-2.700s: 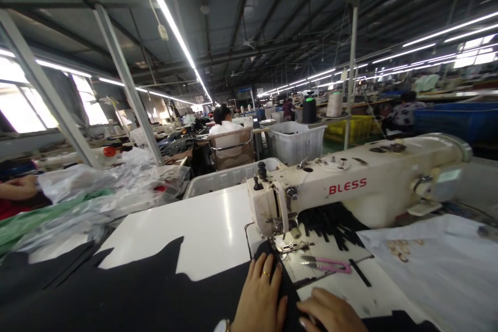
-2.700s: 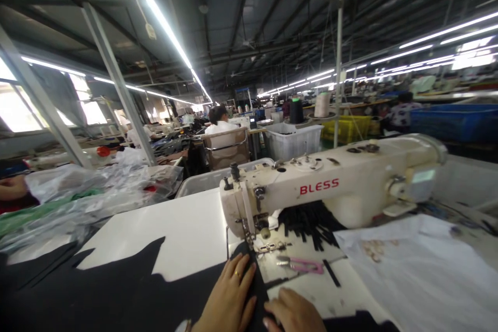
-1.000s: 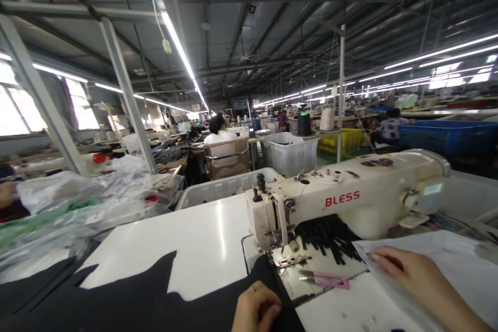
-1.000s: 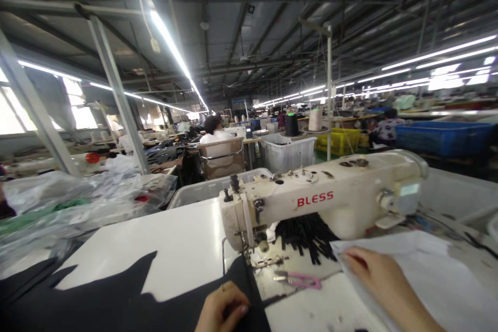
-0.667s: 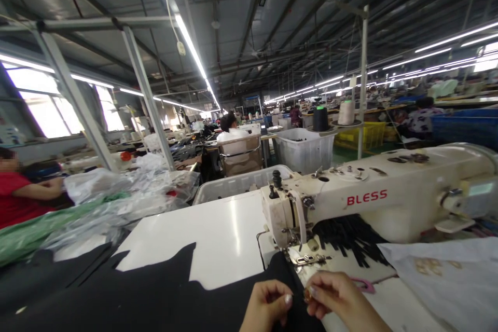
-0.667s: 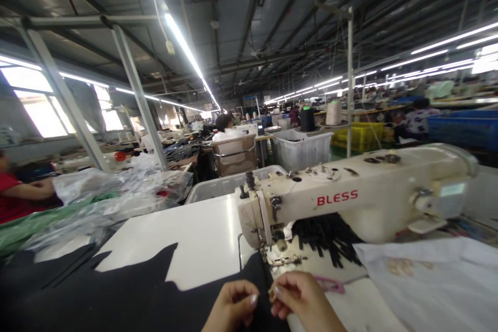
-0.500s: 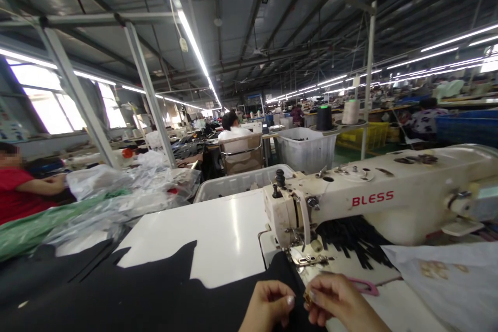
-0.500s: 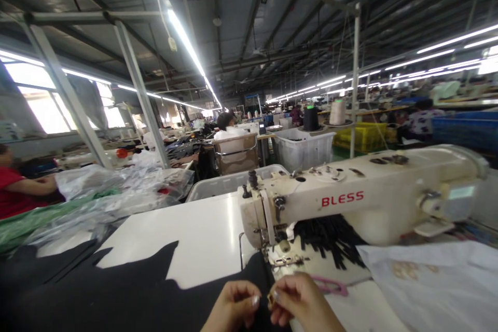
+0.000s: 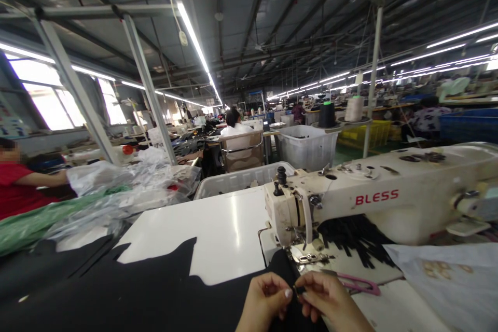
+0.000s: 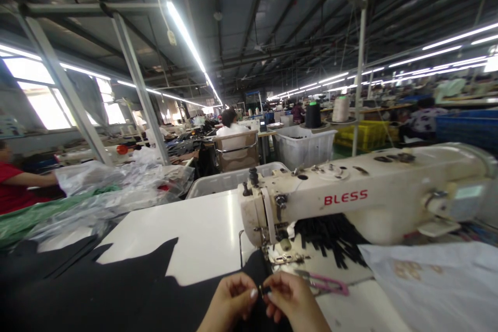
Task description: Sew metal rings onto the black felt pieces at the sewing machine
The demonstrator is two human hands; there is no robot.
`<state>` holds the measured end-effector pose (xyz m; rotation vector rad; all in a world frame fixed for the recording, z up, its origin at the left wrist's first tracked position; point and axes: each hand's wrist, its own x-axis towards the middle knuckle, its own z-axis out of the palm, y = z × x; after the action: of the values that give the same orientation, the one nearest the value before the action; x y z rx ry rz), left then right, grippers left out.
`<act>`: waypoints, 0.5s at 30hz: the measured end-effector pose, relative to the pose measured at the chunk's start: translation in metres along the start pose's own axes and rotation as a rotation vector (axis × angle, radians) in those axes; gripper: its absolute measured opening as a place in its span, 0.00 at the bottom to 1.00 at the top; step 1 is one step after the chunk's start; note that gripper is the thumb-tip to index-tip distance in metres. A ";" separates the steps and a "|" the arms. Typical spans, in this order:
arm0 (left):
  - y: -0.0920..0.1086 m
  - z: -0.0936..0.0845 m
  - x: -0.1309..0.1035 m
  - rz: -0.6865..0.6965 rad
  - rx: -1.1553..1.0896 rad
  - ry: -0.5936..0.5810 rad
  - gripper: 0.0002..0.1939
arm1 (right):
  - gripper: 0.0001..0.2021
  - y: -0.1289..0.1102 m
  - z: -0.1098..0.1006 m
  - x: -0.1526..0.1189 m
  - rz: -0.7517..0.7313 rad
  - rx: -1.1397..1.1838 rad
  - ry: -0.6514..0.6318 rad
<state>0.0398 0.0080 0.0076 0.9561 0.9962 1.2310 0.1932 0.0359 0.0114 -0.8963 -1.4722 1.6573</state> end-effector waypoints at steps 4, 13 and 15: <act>-0.002 0.001 0.001 0.054 0.053 0.085 0.22 | 0.19 -0.002 0.005 -0.002 -0.100 0.053 -0.039; 0.001 0.003 -0.006 0.082 0.148 0.038 0.19 | 0.18 0.011 0.005 0.004 -0.023 -0.084 0.020; 0.002 0.003 -0.007 0.114 0.115 -0.013 0.18 | 0.18 0.009 0.003 0.003 -0.013 -0.073 0.033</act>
<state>0.0419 0.0007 0.0115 1.1219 1.0223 1.2711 0.1884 0.0368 0.0023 -0.9471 -1.5215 1.5807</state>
